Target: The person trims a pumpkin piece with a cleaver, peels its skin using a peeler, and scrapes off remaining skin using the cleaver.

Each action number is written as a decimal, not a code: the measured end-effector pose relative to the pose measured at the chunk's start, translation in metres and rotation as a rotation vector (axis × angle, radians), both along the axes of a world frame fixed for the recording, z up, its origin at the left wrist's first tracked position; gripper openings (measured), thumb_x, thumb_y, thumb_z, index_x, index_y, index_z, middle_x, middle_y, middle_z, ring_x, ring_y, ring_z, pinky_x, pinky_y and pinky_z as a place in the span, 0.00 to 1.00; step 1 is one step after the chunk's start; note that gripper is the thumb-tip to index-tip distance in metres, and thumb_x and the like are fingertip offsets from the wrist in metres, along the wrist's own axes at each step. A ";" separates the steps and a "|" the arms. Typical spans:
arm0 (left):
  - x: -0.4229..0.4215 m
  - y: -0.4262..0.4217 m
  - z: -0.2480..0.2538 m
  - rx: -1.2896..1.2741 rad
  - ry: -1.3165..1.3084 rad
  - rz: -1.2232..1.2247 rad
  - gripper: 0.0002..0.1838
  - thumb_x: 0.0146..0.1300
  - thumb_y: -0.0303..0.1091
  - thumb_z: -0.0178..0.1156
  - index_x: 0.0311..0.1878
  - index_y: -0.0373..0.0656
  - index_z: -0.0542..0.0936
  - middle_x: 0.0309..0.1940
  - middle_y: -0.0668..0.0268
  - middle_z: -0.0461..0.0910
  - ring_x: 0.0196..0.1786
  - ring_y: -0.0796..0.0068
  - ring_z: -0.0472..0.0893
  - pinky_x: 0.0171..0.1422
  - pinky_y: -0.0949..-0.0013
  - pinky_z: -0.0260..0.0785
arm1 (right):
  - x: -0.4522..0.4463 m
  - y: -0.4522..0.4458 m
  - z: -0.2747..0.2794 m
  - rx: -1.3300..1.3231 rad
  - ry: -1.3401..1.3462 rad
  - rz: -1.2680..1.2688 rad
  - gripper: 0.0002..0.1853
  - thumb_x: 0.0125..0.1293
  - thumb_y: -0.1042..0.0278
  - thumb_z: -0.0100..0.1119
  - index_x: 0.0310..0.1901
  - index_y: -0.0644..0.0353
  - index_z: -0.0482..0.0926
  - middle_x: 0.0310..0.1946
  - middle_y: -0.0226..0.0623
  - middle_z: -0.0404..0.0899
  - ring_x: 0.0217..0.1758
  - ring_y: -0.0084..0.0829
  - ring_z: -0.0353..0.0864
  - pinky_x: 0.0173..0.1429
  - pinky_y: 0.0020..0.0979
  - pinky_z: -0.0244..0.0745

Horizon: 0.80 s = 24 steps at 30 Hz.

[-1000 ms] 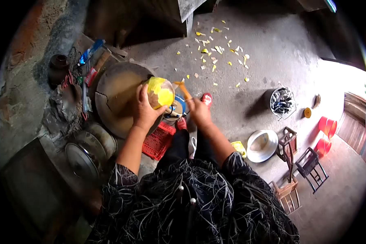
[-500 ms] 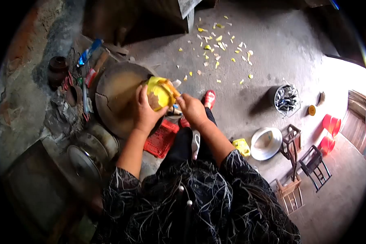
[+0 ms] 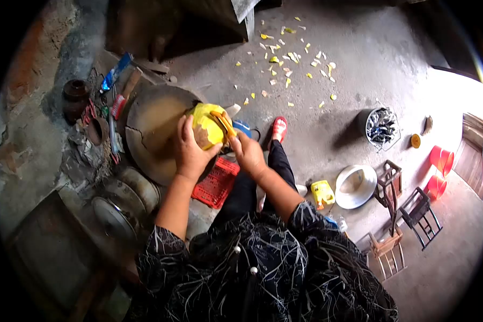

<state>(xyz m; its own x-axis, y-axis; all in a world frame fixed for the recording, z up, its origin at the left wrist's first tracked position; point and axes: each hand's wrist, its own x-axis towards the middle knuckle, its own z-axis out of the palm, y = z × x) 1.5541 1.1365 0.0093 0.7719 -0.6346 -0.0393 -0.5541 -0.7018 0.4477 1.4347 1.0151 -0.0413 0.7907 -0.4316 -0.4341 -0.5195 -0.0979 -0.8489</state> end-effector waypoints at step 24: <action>0.001 0.001 -0.002 -0.020 0.077 0.046 0.53 0.36 0.43 0.76 0.65 0.42 0.57 0.62 0.48 0.60 0.64 0.47 0.62 0.68 0.51 0.57 | -0.014 -0.030 0.002 0.076 0.118 0.063 0.21 0.68 0.50 0.46 0.41 0.63 0.77 0.30 0.55 0.78 0.40 0.54 0.78 0.45 0.46 0.71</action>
<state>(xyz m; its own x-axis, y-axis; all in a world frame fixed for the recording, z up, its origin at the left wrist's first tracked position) 1.5550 1.1377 0.0076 0.7952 -0.6000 -0.0872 -0.4854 -0.7161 0.5016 1.4203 0.9850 -0.0394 0.7566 -0.3451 -0.5554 -0.6111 -0.0712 -0.7883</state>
